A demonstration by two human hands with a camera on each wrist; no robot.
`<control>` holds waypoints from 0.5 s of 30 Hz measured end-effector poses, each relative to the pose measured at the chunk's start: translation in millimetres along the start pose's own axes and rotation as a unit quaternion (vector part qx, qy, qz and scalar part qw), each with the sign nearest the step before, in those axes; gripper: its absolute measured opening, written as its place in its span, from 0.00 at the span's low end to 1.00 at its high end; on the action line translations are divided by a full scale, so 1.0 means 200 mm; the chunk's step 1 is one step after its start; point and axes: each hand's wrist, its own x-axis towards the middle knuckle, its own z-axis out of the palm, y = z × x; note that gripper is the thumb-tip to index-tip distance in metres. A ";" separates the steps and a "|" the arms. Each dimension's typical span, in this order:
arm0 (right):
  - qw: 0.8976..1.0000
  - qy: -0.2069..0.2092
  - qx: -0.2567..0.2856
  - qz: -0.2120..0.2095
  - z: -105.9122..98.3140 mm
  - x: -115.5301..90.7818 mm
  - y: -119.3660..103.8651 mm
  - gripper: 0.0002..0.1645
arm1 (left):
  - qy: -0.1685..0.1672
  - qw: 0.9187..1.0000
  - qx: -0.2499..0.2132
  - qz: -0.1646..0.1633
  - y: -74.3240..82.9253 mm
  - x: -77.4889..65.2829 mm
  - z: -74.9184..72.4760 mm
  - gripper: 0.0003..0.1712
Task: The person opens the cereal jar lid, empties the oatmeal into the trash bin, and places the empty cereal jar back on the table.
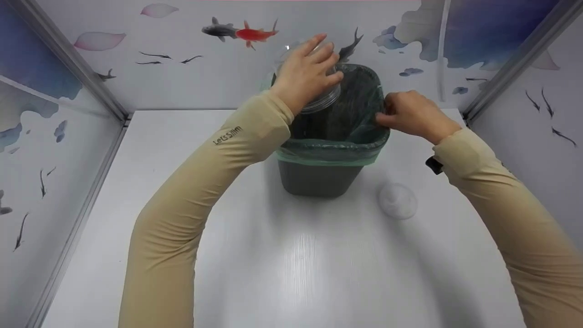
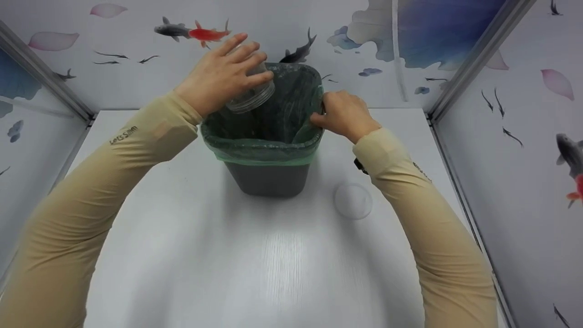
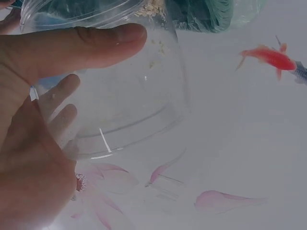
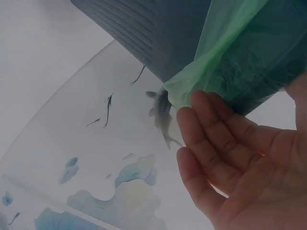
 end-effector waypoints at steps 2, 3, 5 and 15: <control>1.000 0.004 -0.004 -0.004 0.00 0.00 0.00 0.16 | 0.003 1.000 0.022 -0.004 0.01 0.00 0.00 0.47; 1.000 0.005 -0.004 -0.005 0.01 0.00 0.00 0.16 | 0.002 0.999 0.034 0.000 0.01 -0.01 0.00 0.48; 1.000 0.006 -0.004 -0.008 0.01 0.00 0.00 0.16 | -0.004 0.998 0.055 0.014 0.02 -0.01 0.00 0.51; 1.000 0.003 -0.003 -0.001 0.00 0.00 0.00 0.15 | 0.030 0.994 0.109 -0.009 0.02 -0.02 -0.03 0.52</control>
